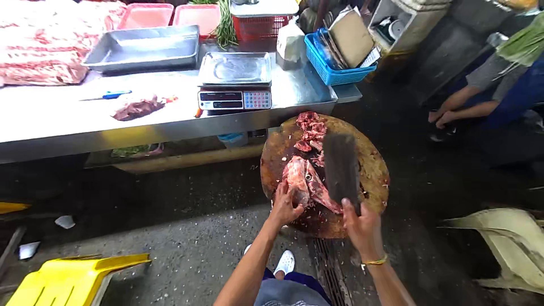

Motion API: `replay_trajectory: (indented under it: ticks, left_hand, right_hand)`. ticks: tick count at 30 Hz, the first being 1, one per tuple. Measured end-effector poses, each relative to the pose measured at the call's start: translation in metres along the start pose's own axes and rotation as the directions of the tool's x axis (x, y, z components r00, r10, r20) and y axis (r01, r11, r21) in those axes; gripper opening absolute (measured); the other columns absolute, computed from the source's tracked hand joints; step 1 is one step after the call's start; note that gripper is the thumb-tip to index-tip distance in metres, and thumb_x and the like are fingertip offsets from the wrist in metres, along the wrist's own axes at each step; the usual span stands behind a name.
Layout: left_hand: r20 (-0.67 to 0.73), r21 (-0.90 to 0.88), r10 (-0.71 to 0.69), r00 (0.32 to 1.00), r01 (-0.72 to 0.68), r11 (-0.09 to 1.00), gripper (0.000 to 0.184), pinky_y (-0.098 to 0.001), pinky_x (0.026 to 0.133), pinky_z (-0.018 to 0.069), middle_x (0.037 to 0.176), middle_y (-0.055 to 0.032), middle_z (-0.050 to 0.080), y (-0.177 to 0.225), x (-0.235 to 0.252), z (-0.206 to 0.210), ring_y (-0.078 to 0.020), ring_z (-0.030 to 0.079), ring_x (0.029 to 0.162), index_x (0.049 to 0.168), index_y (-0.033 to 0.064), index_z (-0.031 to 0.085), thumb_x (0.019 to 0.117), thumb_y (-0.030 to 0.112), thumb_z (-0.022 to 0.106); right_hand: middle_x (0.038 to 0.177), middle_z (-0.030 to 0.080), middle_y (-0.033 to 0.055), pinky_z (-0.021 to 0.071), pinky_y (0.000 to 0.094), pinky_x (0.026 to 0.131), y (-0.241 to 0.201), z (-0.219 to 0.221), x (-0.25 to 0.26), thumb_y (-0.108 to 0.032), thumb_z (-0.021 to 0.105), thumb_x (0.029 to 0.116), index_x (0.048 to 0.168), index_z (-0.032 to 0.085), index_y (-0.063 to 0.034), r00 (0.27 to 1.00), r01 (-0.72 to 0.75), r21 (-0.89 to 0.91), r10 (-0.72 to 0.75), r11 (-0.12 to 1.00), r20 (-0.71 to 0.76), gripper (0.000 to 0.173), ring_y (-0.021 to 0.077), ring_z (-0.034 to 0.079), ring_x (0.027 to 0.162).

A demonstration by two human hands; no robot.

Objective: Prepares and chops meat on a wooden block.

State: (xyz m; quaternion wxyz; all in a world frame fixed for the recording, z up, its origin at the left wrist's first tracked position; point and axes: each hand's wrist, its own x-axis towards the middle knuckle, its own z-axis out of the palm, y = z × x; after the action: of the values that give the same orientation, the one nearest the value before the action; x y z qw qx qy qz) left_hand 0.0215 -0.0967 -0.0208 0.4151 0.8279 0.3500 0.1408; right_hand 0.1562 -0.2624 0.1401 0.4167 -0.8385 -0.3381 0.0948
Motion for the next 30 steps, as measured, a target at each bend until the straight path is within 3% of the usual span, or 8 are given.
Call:
replay_trajectory:
  ticks: [5, 8, 11, 13, 16, 21, 27, 30]
  left_hand:
    - [-0.093, -0.038, -0.012, 0.996, 0.009, 0.999, 0.058, -0.0505, 0.122, 0.0311, 0.157, -0.0281, 0.038, 0.008, 0.007, -0.008, -0.0417, 0.032, 0.149, 0.13, 0.0006, 0.062, 0.0856, 0.038, 0.066]
    - [-0.168, -0.15, -0.132, 0.977, 0.107, 0.983, 0.056, -0.0485, 0.118, 0.0379, 0.153, -0.0297, 0.041, 0.029, 0.029, -0.017, -0.041, 0.041, 0.143, 0.134, -0.0066, 0.055, 0.0898, 0.027, 0.062]
    - [-0.225, -0.292, -0.297, 0.928, 0.227, 0.929, 0.046, -0.0464, 0.11, 0.0451, 0.14, -0.0309, 0.05, 0.035, 0.051, -0.022, -0.0374, 0.052, 0.131, 0.133, -0.0093, 0.051, 0.0932, 0.013, 0.058]
    - [-0.24, -0.318, -0.384, 0.891, 0.302, 0.899, 0.04, -0.0461, 0.107, 0.0464, 0.135, -0.032, 0.052, 0.033, 0.053, -0.03, -0.0371, 0.055, 0.125, 0.13, -0.0107, 0.05, 0.0954, 0.008, 0.054]
    - [-0.238, -0.305, -0.41, 0.881, 0.333, 0.892, 0.045, -0.0448, 0.107, 0.0464, 0.136, -0.0305, 0.052, 0.028, 0.045, -0.028, -0.0357, 0.054, 0.126, 0.137, -0.0098, 0.047, 0.095, 0.007, 0.052]
    - [-0.128, 0.026, -0.267, 0.955, 0.272, 0.962, 0.086, -0.0546, 0.119, 0.0348, 0.161, -0.0263, 0.033, 0.035, 0.05, -0.006, -0.0421, 0.035, 0.148, 0.156, 0.0001, 0.038, 0.0866, 0.037, 0.073]
    - [-0.055, 0.064, -0.363, 0.93, 0.366, 0.928, 0.09, -0.0539, 0.12, 0.0304, 0.166, -0.0259, 0.022, 0.041, 0.069, -0.003, -0.0449, 0.028, 0.15, 0.16, 0.0021, 0.028, 0.089, 0.033, 0.072]
    - [-0.135, 0.077, -0.284, 0.949, 0.296, 0.952, 0.072, -0.0596, 0.116, 0.033, 0.15, -0.0277, 0.045, 0.02, 0.073, -0.009, -0.0454, 0.042, 0.139, 0.149, 0.0015, 0.048, 0.0914, 0.042, 0.064]
  right_hand:
    - [0.068, 0.06, -0.0044, 0.0573, 0.0248, 0.049, -0.072, -0.045, 0.028, -0.02, 0.055, 0.1036, 0.113, 0.057, 0.0069, 0.93, 0.292, 0.272, -0.206, 0.917, -0.304, 0.029, 0.0041, 0.06, 0.052]
    - [0.069, 0.061, -0.0043, 0.0574, 0.0239, 0.049, -0.065, -0.036, 0.01, -0.022, 0.056, 0.1038, 0.11, 0.057, 0.0056, 0.917, 0.31, 0.248, -0.22, 0.918, -0.332, 0.028, 0.0026, 0.06, 0.053]
    - [0.068, 0.065, 0.0085, 0.0582, 0.0368, 0.052, -0.014, 0.001, -0.027, -0.026, 0.055, 0.102, 0.11, 0.065, 0.0095, 0.981, 0.108, 0.02, -0.103, 0.994, -0.164, 0.038, 0.0156, 0.063, 0.054]
    - [0.079, 0.071, 0.0192, 0.0591, 0.0535, 0.066, 0.021, 0.023, -0.05, -0.027, 0.054, 0.103, 0.121, 0.067, 0.0054, 0.98, -0.119, -0.229, 0.152, 0.966, 0.131, 0.039, 0.0337, 0.071, 0.069]
    - [0.103, 0.074, 0.0205, 0.0553, 0.0593, 0.086, 0.046, 0.041, -0.056, -0.034, 0.047, 0.1079, 0.143, 0.054, -0.0094, 0.736, -0.313, -0.495, 0.536, 0.81, 0.413, 0.043, 0.0402, 0.072, 0.098]
    - [0.108, 0.072, 0.0203, 0.055, 0.0565, 0.09, 0.042, 0.038, -0.044, -0.035, 0.047, 0.1082, 0.146, 0.05, -0.0096, 0.654, -0.4, -0.438, 0.586, 0.805, 0.478, 0.046, 0.0377, 0.071, 0.103]
    - [0.097, 0.07, 0.0177, 0.0563, 0.0506, 0.076, 0.073, 0.043, -0.037, -0.039, 0.054, 0.1058, 0.137, 0.058, -0.0105, 0.492, -0.614, -0.26, 0.619, 0.745, 0.612, 0.043, 0.0311, 0.069, 0.08]
    - [0.083, 0.063, 0.0125, 0.0546, 0.0413, 0.061, 0.079, 0.039, -0.039, -0.041, 0.053, 0.1064, 0.15, 0.047, -0.0139, 0.4, -0.715, -0.143, 0.567, 0.685, 0.72, 0.052, 0.0222, 0.06, 0.059]
